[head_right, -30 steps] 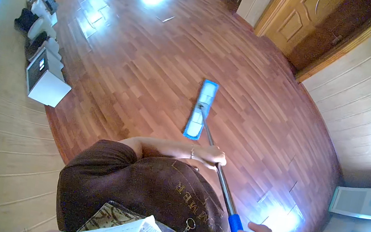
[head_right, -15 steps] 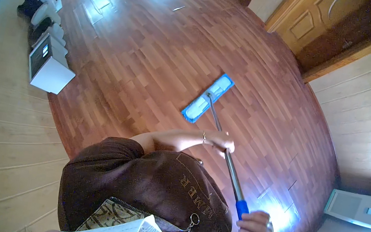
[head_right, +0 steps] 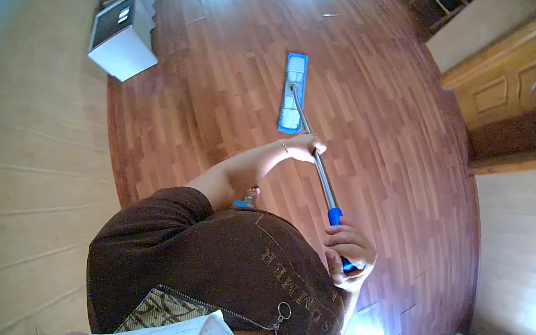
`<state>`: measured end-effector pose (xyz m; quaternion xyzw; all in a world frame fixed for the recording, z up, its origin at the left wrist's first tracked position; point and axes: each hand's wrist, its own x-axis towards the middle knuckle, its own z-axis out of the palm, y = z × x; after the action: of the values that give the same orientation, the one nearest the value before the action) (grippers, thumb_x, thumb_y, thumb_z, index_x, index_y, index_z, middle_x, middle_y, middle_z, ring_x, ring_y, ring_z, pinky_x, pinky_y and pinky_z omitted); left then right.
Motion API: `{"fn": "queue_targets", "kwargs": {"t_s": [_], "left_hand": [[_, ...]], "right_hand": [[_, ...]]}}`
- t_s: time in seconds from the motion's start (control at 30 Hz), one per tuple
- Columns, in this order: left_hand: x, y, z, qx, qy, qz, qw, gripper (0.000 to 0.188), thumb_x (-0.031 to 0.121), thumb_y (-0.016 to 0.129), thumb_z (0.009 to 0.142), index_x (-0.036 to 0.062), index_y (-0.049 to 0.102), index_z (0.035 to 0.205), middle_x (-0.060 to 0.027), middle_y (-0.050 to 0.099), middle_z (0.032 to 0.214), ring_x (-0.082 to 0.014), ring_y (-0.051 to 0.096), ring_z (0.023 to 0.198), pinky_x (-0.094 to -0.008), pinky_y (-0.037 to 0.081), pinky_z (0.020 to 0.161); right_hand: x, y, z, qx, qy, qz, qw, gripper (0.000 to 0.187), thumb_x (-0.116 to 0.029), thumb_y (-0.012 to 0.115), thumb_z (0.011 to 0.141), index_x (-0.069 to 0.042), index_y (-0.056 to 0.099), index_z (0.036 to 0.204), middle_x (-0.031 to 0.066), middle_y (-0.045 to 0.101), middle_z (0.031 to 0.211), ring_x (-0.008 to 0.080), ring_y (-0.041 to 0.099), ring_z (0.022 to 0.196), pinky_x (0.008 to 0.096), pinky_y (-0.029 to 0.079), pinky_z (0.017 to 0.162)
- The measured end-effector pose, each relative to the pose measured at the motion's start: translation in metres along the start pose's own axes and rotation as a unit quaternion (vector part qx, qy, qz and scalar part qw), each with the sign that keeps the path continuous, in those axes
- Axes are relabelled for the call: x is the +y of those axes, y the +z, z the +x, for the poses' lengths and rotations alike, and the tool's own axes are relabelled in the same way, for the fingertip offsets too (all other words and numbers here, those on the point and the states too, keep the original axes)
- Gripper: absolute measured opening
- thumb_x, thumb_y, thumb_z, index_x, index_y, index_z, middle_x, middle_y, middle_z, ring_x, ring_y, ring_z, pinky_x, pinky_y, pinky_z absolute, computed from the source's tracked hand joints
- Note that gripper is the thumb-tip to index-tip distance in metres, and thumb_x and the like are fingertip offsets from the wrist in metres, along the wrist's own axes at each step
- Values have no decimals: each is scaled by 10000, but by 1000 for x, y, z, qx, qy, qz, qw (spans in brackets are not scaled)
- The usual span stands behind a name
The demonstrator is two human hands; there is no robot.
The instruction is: Mopping a large wooden floor using a flat mop.
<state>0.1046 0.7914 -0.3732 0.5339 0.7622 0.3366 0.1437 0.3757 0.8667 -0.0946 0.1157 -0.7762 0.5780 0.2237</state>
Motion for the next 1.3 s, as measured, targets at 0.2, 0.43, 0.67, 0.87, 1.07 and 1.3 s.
{"fn": "queue_targets", "kwargs": {"t_s": [0.2, 0.43, 0.67, 0.87, 1.07, 1.3], "left_hand": [[-18, -35, -83, 101, -91, 11, 991, 233, 229, 703, 628, 128, 494, 620, -50, 558, 665, -266, 581, 747, -435, 383, 618], [-34, -40, -200, 199, -248, 18, 948, 200, 198, 696, 619, 124, 510, 625, -79, 573, 678, -291, 588, 743, -414, 431, 632], [9, -34, -285, 251, -349, 105, 897, 121, 168, 659, 645, 113, 555, 674, -89, 608, 733, -321, 599, 790, -449, 456, 656], [94, -13, -320, 368, -395, 139, 830, 41, 128, 588, 679, 95, 564, 672, -108, 614, 737, -323, 600, 758, -464, 440, 627], [197, 10, -328, 446, -457, 108, 762, 105, 151, 562, 715, 67, 548, 654, -159, 578, 676, -352, 589, 698, -468, 432, 630], [263, 41, -310, 492, -455, 101, 735, 133, 142, 610, 694, 60, 508, 720, -161, 553, 673, -377, 553, 675, -474, 419, 646]], "right_hand": [[12, 22, 26, -112, 19, 84, 990, 64, -62, 681, 676, -25, 629, 681, 123, 670, 737, 310, 674, 827, 491, 456, 910], [11, 58, 57, -336, -25, 121, 934, 128, -115, 710, 680, -38, 624, 736, 105, 671, 825, 307, 643, 940, 475, 421, 965], [7, 83, 61, -425, -41, 203, 881, 153, -161, 664, 637, -45, 566, 651, 87, 614, 689, 280, 639, 793, 459, 438, 925], [-15, 87, 79, -483, -84, 285, 824, 210, -230, 648, 617, -64, 526, 577, 75, 585, 602, 272, 640, 688, 434, 485, 818], [-34, 88, 108, -578, -109, 441, 678, 510, -497, 736, 664, -13, 585, 612, 118, 603, 594, 299, 632, 588, 398, 520, 646], [-44, 100, 135, -646, -165, 570, 481, 492, -499, 711, 795, -16, 621, 782, 97, 598, 581, 229, 635, 561, 343, 520, 602]]}}
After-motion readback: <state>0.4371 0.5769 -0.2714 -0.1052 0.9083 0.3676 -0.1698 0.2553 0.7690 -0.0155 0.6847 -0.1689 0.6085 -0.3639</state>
